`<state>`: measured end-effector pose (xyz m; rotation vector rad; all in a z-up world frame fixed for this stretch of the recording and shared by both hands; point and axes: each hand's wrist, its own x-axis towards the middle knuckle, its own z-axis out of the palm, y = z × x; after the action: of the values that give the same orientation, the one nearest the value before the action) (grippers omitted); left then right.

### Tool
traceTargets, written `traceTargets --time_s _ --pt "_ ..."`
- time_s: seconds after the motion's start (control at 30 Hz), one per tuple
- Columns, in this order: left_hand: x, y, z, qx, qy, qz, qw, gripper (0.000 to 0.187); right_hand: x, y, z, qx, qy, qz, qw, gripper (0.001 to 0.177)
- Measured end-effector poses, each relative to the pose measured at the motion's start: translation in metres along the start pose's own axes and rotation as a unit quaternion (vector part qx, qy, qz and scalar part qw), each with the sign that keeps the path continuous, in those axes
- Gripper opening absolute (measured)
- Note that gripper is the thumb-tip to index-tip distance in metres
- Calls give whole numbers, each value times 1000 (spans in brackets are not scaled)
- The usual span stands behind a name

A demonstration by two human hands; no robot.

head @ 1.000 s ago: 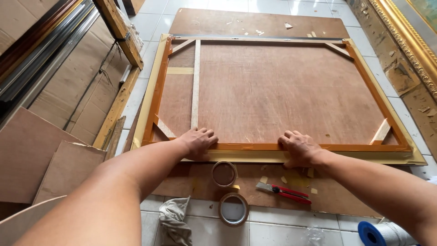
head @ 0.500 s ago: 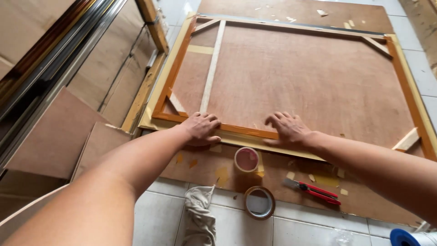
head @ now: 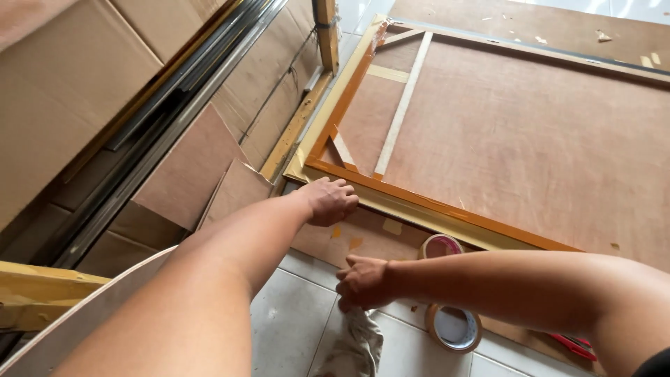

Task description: Applying adhesive tape to the edges of a wooden picture frame and trimming it with a utility knife

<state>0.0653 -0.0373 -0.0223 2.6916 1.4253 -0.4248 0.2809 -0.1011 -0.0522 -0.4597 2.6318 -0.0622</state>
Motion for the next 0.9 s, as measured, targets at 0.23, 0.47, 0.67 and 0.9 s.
traceTargets --time_s 0.23,0.47,0.67,0.9 --pt "6 -16 31 102 -18 12 995 47 -45 71 2 422 275 114 856 53" --pt "52 34 -21 154 38 97 983 58 -192 127 45 600 481 478 424 43" --pt "160 119 -37 90 105 172 975 74 -361 42 107 352 375 677 526 45" --pt "279 262 -36 -34 -9 100 994 82 -412 -52 198 44 154 614 773 56"
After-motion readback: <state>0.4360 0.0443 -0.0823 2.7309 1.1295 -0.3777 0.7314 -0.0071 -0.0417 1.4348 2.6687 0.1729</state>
